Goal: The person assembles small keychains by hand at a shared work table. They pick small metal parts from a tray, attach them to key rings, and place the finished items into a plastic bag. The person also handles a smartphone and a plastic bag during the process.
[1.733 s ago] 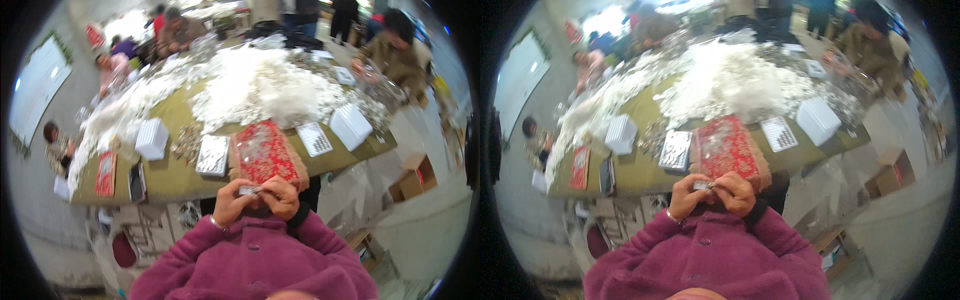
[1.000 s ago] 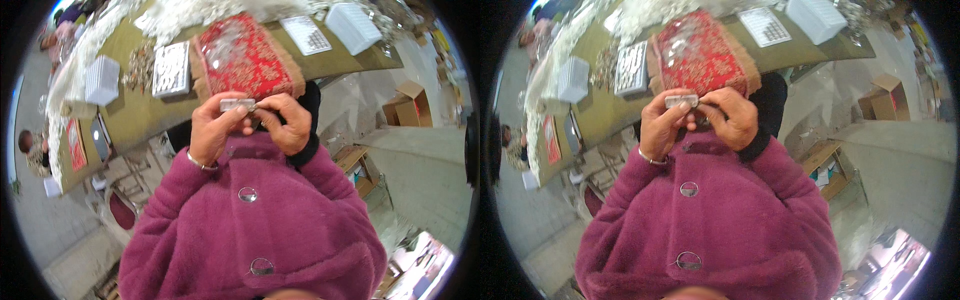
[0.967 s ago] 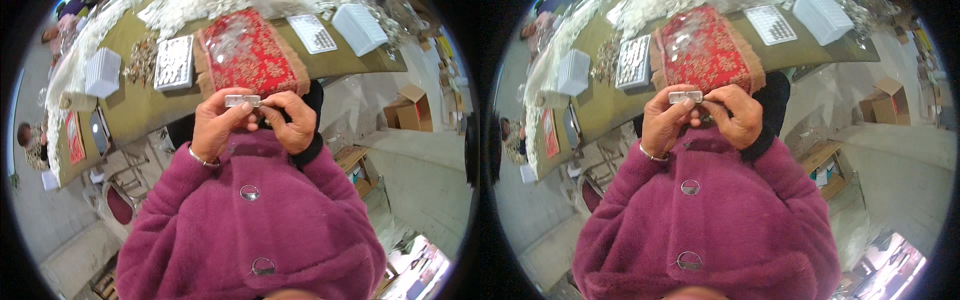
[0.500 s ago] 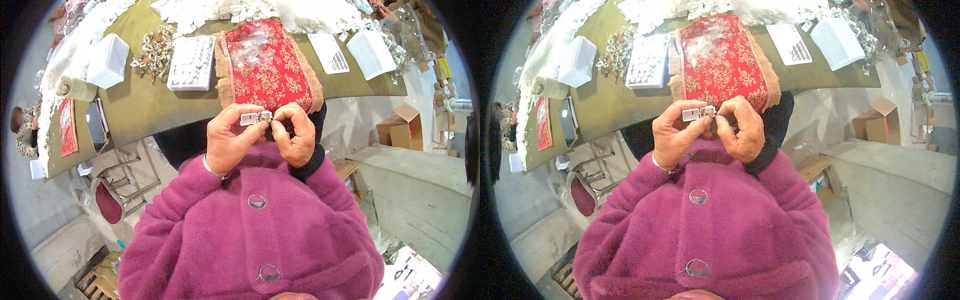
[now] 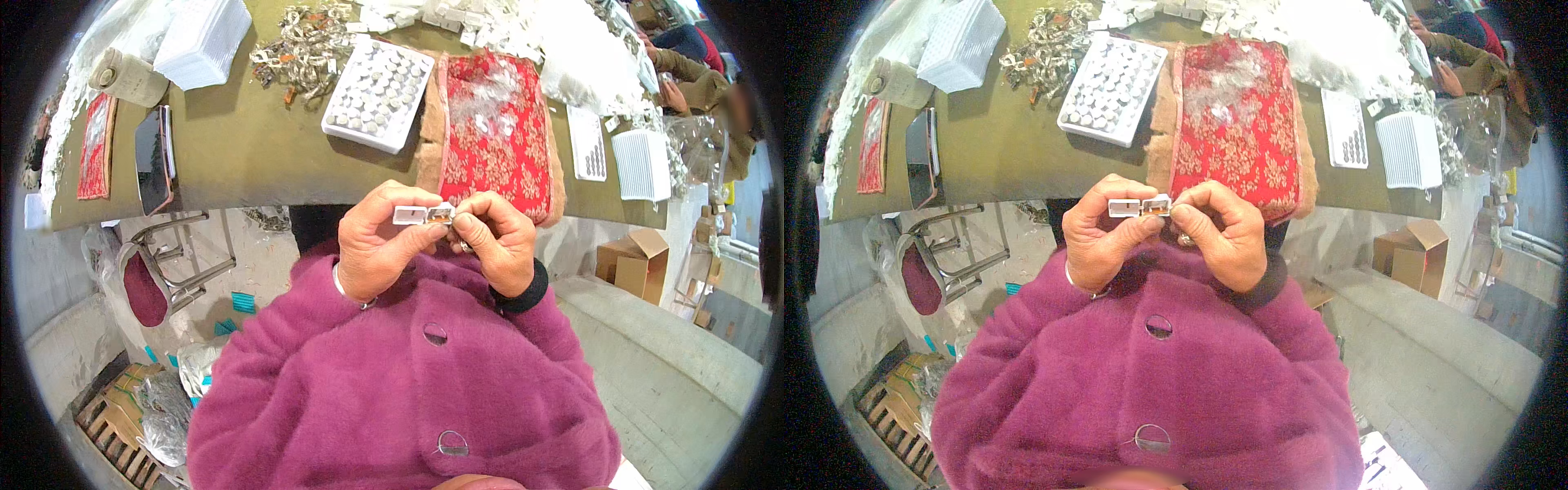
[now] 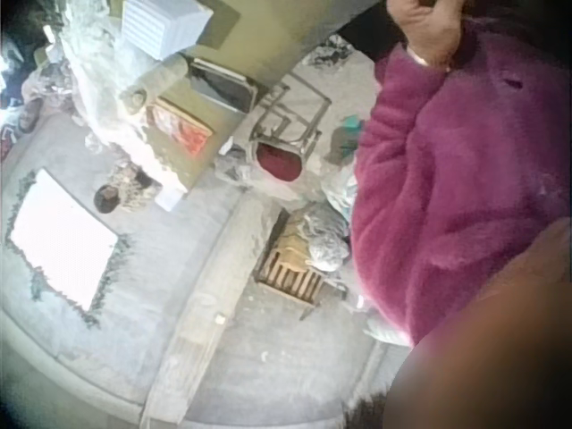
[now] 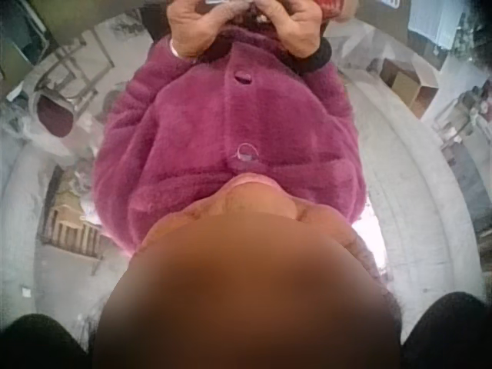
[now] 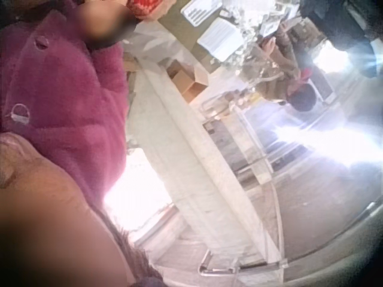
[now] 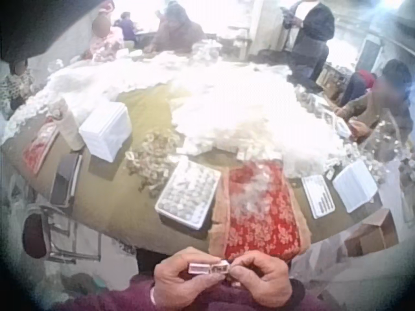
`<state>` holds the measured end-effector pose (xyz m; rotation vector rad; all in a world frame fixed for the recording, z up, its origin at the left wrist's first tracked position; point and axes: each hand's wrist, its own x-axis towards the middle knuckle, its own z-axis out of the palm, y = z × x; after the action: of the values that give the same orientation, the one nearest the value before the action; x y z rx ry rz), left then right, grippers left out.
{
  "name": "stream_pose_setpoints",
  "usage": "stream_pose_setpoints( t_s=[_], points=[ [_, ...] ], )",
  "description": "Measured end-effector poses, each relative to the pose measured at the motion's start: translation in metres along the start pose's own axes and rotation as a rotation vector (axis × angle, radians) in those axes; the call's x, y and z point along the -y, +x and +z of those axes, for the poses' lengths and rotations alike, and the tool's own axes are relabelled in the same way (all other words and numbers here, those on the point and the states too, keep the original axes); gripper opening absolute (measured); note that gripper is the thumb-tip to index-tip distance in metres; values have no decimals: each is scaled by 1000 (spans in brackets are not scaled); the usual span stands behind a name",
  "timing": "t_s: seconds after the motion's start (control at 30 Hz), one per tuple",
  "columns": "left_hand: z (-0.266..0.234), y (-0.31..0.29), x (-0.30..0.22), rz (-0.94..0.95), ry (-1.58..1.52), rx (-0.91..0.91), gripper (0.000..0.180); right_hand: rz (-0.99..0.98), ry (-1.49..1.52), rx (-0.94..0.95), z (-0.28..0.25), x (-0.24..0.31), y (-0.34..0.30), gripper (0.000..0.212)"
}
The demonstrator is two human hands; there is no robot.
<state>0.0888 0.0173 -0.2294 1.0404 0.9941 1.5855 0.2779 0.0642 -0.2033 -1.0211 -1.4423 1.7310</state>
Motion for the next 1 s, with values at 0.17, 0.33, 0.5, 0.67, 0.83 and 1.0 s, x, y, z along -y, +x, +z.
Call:
stream_pose_setpoints(
  t_s=[0.17,0.33,0.5,0.67,0.83,1.0],
  points=[
    [-11,10,-9,-318,-399,-92,26,51,46,91,8,10,32,11],
    [-26,24,-13,-472,-575,-133,27,-244,-452,81,-3,28,77,11],
    [-33,26,-19,-526,-432,-150,22,-675,-932,-30,-29,40,168,18],
    [-36,25,-17,-422,-434,-214,20,-686,-1077,108,-32,33,206,21],
    [-43,27,-10,-312,-480,-144,18,-658,-1085,110,-31,35,206,16],
    [-31,21,-20,-491,-379,-264,26,-687,-823,120,-24,46,173,13]
  ],
)
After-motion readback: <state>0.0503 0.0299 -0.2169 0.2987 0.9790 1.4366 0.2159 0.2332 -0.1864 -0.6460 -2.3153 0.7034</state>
